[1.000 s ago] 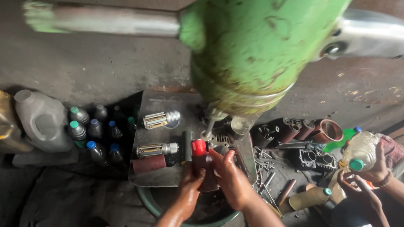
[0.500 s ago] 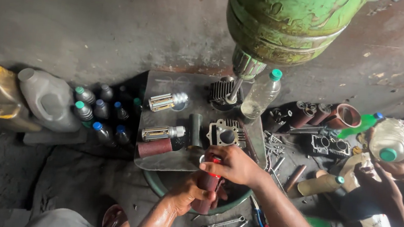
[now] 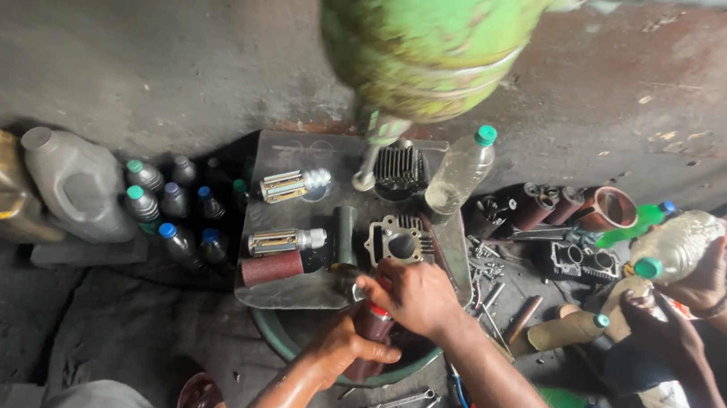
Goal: Operating a portable engine boring machine to hone the interior of a motorcycle engine cylinder block.
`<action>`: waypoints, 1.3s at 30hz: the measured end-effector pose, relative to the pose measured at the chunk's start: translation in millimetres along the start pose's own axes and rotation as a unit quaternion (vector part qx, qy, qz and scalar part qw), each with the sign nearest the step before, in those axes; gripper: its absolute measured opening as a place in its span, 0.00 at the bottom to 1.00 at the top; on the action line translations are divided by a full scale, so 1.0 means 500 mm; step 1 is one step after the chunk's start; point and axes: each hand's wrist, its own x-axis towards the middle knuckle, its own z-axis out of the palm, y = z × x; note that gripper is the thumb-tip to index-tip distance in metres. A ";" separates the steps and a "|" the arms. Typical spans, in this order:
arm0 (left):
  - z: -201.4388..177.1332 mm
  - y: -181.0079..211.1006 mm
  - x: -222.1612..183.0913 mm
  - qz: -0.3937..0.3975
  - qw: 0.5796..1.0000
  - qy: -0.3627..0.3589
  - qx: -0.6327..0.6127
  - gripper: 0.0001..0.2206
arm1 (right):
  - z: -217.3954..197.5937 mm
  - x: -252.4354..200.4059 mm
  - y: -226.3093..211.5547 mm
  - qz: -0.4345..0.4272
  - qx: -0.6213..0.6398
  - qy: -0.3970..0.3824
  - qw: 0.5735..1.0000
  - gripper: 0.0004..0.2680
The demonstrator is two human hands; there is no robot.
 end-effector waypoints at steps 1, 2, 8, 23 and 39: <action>0.003 0.022 -0.008 0.017 0.997 0.026 0.075 0.24 | -0.008 -0.004 0.002 -0.006 -0.014 -0.009 1.000 0.17; 0.007 0.043 -0.017 0.034 0.987 0.051 0.149 0.25 | -0.015 -0.007 0.004 -0.012 -0.027 -0.018 0.999 0.18; -0.065 0.077 0.027 0.504 0.422 0.061 0.751 0.15 | 0.078 -0.005 0.187 0.091 0.267 -0.465 0.839 0.13; -0.079 0.047 0.056 0.210 0.802 0.103 0.550 0.30 | -0.015 0.008 0.090 0.082 0.052 -0.184 0.978 0.29; -0.064 0.053 0.139 0.061 0.987 -0.011 -0.149 0.17 | 0.006 0.120 0.451 0.272 0.062 0.201 0.939 0.21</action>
